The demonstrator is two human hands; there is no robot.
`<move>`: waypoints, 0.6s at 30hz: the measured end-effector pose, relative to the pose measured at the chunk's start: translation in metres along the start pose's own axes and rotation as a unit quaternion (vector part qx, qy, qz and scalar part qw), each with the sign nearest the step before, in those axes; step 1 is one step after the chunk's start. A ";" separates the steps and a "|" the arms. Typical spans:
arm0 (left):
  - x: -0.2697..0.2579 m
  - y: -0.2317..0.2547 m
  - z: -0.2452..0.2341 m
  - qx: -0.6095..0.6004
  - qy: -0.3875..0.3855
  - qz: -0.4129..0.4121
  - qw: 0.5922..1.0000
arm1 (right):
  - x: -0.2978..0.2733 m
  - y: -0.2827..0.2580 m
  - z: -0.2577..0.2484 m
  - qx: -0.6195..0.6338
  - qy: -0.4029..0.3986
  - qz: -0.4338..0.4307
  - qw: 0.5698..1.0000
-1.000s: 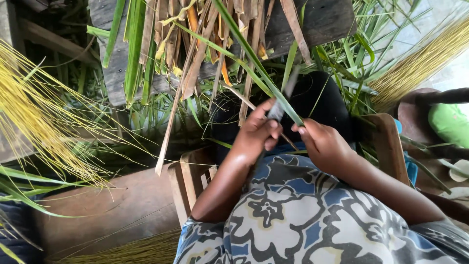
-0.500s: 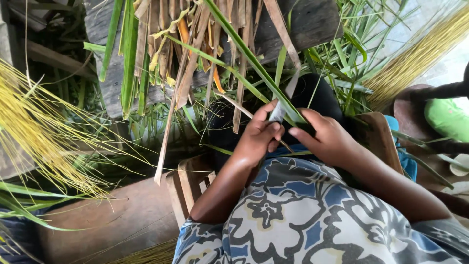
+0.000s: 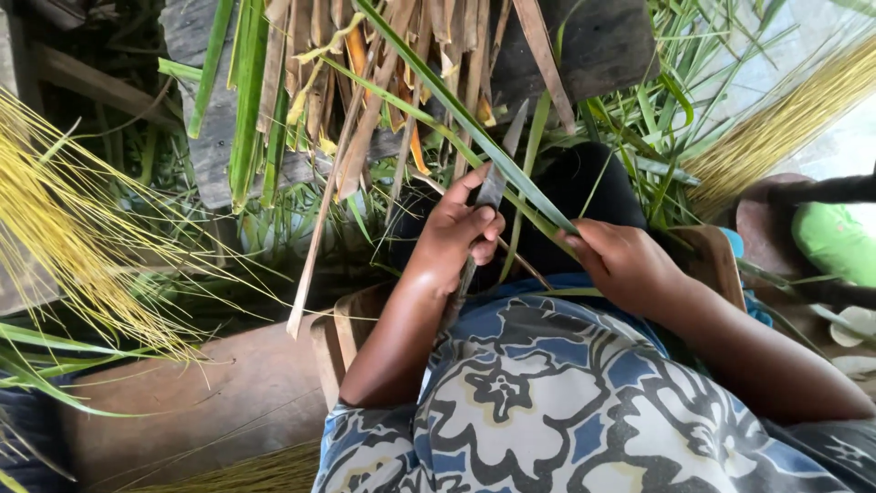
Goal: Stripping the midrib from palm leaves using a knife to collect fibers
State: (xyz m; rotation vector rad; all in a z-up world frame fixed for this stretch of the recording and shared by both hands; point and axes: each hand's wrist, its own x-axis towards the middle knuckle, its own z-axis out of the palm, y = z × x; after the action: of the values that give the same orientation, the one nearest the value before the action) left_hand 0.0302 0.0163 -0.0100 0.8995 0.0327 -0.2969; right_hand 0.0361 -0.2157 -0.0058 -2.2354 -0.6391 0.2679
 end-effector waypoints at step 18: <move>0.018 0.021 -0.037 -0.037 0.084 -0.050 0.994 | 0.001 0.014 0.011 -0.144 -0.170 0.137 0.965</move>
State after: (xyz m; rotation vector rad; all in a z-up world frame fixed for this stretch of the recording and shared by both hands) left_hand 0.0567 0.0526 -0.0196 0.8479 0.2444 -0.3104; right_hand 0.0382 -0.2164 -0.0235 -2.5869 -0.5725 0.7545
